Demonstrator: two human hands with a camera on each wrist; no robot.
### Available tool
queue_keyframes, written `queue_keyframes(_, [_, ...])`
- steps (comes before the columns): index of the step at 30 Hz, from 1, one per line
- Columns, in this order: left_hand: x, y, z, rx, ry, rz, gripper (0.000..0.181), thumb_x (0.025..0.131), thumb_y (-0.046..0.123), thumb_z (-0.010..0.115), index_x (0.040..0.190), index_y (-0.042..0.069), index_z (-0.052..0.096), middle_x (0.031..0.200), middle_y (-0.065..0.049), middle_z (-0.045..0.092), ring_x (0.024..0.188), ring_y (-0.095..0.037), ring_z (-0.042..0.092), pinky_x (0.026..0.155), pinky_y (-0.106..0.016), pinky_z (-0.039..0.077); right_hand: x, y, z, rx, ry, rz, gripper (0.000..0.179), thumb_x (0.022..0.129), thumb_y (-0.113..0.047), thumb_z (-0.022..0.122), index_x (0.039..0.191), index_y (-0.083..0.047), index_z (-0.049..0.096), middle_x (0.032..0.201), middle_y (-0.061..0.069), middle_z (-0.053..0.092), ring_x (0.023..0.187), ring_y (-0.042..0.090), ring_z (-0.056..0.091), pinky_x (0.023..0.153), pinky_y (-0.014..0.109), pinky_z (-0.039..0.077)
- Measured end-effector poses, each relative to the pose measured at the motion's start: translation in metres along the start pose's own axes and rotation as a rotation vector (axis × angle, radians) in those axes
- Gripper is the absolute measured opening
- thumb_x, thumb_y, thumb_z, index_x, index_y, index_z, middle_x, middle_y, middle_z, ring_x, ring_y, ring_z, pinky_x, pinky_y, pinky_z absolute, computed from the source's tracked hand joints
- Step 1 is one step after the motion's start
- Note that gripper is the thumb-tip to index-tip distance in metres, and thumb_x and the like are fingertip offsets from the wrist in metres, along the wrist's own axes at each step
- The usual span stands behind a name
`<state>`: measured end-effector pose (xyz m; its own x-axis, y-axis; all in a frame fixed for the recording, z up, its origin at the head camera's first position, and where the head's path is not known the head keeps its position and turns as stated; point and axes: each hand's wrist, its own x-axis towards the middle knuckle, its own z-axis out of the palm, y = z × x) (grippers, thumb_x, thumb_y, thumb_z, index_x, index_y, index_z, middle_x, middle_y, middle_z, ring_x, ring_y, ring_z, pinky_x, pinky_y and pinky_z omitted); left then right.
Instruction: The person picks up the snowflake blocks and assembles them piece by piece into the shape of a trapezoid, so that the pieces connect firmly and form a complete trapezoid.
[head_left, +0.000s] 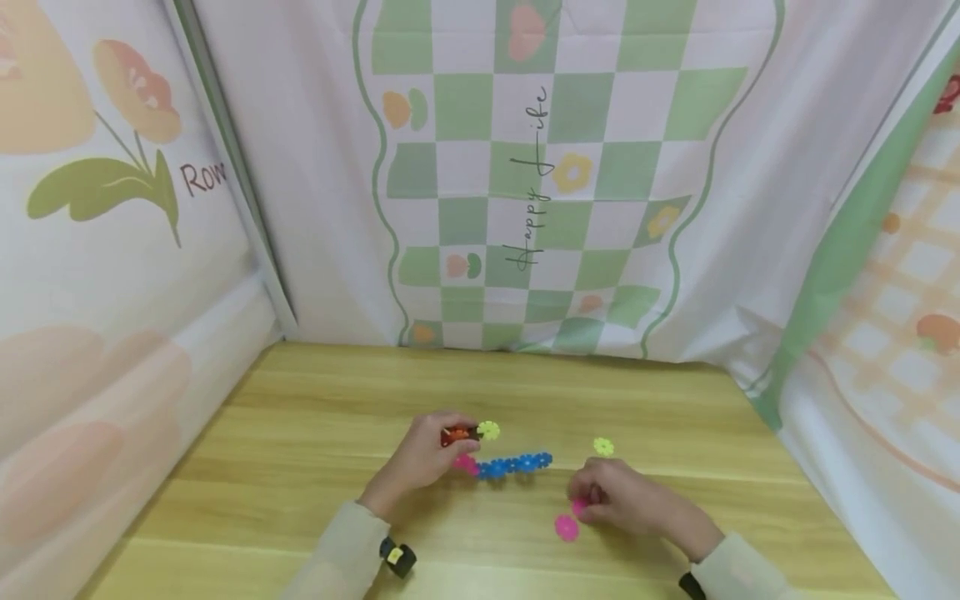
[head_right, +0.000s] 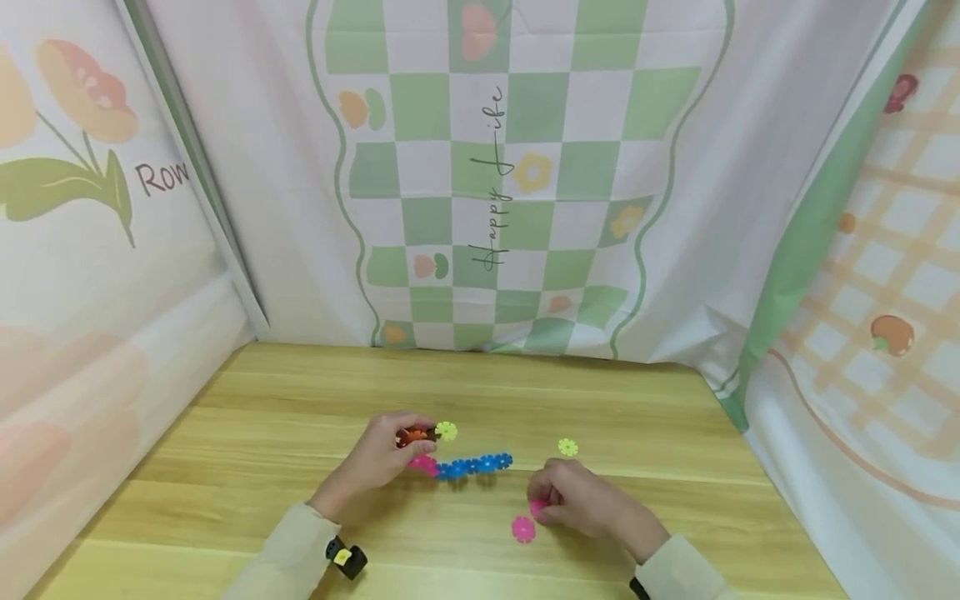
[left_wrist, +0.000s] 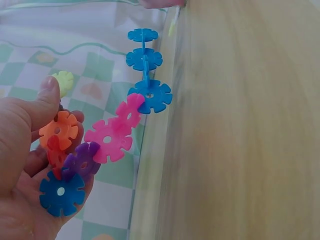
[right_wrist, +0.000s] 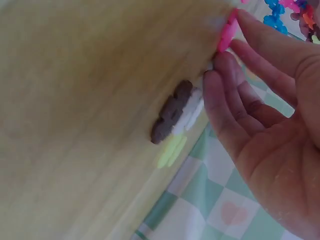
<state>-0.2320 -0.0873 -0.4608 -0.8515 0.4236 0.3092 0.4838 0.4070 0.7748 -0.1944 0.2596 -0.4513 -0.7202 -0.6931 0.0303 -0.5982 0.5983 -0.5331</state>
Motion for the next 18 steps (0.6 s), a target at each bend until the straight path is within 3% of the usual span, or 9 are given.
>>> queue_keyframes(5, [0.000, -0.001, 0.000, 0.001, 0.001, 0.002, 0.028, 0.099, 0.015, 0.076, 0.125, 0.006, 0.075, 0.122, -0.013, 0.075, 0.099, -0.016, 0.074, 0.081, -0.023, 0.062, 0.003, 0.003, 0.001, 0.067, 0.018, 0.039, 0.015, 0.088, -0.013, 0.084, 0.094, -0.016, 0.070, 0.088, -0.006, 0.068, 0.080, 0.001, 0.060, 0.069, 0.021, 0.056])
queue_keyframes(9, [0.000, 0.001, -0.003, -0.008, -0.007, -0.013, 0.029, 0.099, 0.015, 0.076, 0.126, 0.006, 0.075, 0.123, -0.012, 0.075, 0.098, -0.015, 0.074, 0.081, -0.021, 0.062, 0.013, 0.004, -0.006, 0.089, 0.165, 0.142, 0.014, 0.089, -0.007, 0.081, 0.097, -0.013, 0.071, 0.088, -0.006, 0.072, 0.080, 0.001, 0.065, 0.072, 0.021, 0.059])
queue_keyframes(13, [0.000, 0.002, -0.004, -0.002, -0.006, -0.024, 0.029, 0.098, 0.016, 0.076, 0.127, 0.008, 0.075, 0.122, -0.010, 0.076, 0.099, -0.015, 0.074, 0.082, -0.020, 0.061, 0.028, -0.001, -0.017, 0.164, 0.334, 0.240, 0.014, 0.093, -0.016, 0.080, 0.104, -0.011, 0.074, 0.093, -0.003, 0.076, 0.083, 0.006, 0.069, 0.076, 0.021, 0.061])
queue_keyframes(18, [-0.001, 0.001, -0.002, 0.010, -0.002, -0.007, 0.030, 0.098, 0.016, 0.077, 0.127, 0.008, 0.075, 0.122, -0.010, 0.075, 0.101, -0.016, 0.074, 0.082, -0.019, 0.060, 0.049, -0.010, -0.024, 0.304, 0.396, 0.278, 0.023, 0.095, -0.027, 0.080, 0.109, -0.009, 0.075, 0.098, 0.004, 0.078, 0.087, 0.014, 0.074, 0.080, 0.031, 0.064])
